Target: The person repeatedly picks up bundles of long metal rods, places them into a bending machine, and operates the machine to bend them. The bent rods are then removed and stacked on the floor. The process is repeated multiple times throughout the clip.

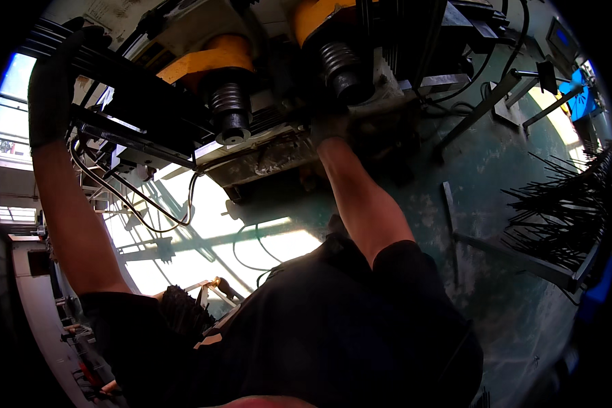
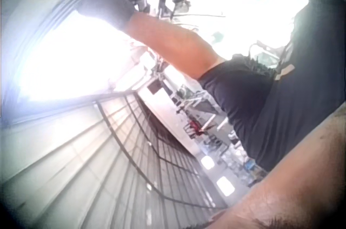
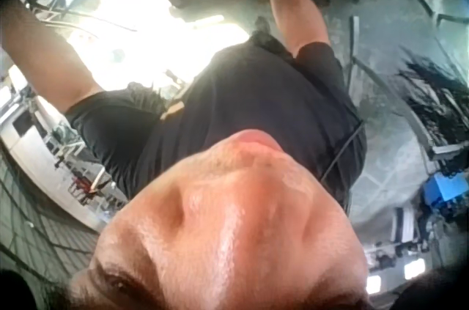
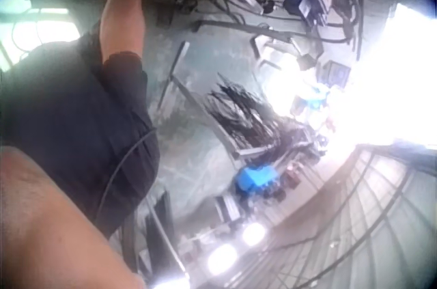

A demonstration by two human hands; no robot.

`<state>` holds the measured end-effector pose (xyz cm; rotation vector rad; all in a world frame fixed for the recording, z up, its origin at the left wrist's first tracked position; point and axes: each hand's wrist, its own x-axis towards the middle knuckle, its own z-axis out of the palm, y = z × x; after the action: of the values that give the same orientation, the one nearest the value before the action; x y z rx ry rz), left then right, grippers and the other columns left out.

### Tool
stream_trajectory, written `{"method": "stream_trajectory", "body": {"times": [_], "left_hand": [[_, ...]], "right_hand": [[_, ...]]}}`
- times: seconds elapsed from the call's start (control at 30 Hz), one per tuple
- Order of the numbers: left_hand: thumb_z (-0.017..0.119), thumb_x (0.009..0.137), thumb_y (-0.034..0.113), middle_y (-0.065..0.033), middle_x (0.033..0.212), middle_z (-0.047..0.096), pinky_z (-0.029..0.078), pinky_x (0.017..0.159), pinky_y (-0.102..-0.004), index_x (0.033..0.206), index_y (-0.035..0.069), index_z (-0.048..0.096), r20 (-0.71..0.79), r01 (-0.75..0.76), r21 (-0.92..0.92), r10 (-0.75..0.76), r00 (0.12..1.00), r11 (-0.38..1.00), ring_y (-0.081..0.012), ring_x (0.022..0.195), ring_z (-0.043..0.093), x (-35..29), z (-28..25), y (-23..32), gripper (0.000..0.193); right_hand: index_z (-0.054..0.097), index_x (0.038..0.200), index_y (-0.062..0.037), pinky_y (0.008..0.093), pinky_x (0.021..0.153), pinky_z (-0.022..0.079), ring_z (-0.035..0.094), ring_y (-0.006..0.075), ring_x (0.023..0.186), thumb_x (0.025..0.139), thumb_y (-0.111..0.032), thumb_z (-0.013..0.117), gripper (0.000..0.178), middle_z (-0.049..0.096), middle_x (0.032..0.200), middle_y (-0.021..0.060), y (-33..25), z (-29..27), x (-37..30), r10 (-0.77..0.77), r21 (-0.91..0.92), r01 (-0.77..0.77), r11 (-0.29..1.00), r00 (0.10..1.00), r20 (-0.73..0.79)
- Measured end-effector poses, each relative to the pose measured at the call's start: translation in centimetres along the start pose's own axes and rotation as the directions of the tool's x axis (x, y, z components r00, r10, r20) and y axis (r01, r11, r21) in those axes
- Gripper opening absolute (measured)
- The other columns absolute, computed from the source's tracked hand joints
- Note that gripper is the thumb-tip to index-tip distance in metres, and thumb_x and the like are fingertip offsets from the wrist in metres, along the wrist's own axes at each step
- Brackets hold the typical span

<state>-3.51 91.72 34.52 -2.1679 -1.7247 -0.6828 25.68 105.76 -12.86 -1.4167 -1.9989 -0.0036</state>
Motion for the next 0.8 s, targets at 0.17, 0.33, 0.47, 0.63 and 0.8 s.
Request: {"method": "stream_trajectory", "body": {"times": [0.17, 0.33, 0.47, 0.63, 0.8], "left_hand": [[0.053, 0.106, 0.008, -0.0114, 0.115, 0.076, 0.063, 0.084, -0.0308, 0.133, 0.005, 0.066, -0.133, 0.004, 0.168, 0.019, 0.991, 0.986, -0.0221, 0.104, 0.075, -6.3, -1.7, 6.4, 0.03], [0.056, 0.101, 0.016, -0.0175, 0.113, 0.07, 0.056, 0.094, -0.0374, 0.141, -0.004, 0.053, -0.104, 0.276, -0.7, -0.477, 0.873, 0.659, -0.0262, 0.106, 0.069, -15.7, 0.1, 15.7, 0.045], [0.054, 0.101, 0.017, -0.0177, 0.116, 0.067, 0.053, 0.096, -0.0407, 0.144, -0.004, 0.051, 0.01, 0.175, -0.938, -0.483, 0.876, 0.298, -0.0283, 0.105, 0.067, -24.1, 5.1, 16.9, 0.047], [0.054, 0.098, 0.017, -0.0183, 0.128, 0.068, 0.046, 0.11, -0.0478, 0.135, -0.006, 0.059, 0.397, 0.341, -0.918, -0.514, 0.76, -0.205, -0.0337, 0.12, 0.064, -31.9, 19.3, 22.5, 0.044], [0.054, 0.092, 0.015, -0.025, 0.13, 0.065, 0.04, 0.117, -0.0555, 0.13, -0.009, 0.06, 0.791, 0.576, -0.594, -0.277, 0.545, -0.562, -0.0418, 0.128, 0.058, -37.8, 34.6, 40.4, 0.045]], "right_hand": [[0.071, 0.117, -0.0046, 0.0417, 0.092, 0.053, 0.07, 0.0299, 0.106, 0.1, -0.014, 0.056, 0.025, 0.072, 0.115, 0.018, -1.3, -10.6, -3.4, 0.345, 0.431, -0.367, 0.824, 0.929, 0.131], [0.071, 0.111, -0.0018, 0.0365, 0.084, 0.054, 0.07, 0.021, 0.094, 0.099, -0.016, 0.065, 0.019, 0.073, 0.106, 0.0115, 2.5, -21.8, -11.6, 0.659, 0.931, -0.365, -0.019, 0.696, 0.287], [0.067, 0.113, -0.0015, 0.0337, 0.075, 0.055, 0.066, 0.0151, 0.077, 0.101, -0.014, 0.066, 0.017, 0.071, 0.091, 0.005, 13.0, -33.3, -20.3, 0.799, 0.697, -0.694, 0.179, 0.516, 0.309], [0.066, 0.111, -0.0026, 0.0324, 0.058, 0.052, 0.064, 0.014, 0.066, 0.101, -0.02, 0.068, 0.021, 0.065, 0.077, 0.0042, 29.5, -46.3, -29.3, 0.889, 0.816, -0.399, 0.419, 0.363, -0.279], [0.068, 0.118, -0.0063, 0.0408, 0.074, 0.055, 0.073, 0.0288, 0.082, 0.096, -0.03, 0.073, 0.033, 0.074, 0.091, 0.0151, 41.7, -62.8, -32.6, 0.608, 0.106, -0.759, 0.643, 0.422, -0.672]]}}
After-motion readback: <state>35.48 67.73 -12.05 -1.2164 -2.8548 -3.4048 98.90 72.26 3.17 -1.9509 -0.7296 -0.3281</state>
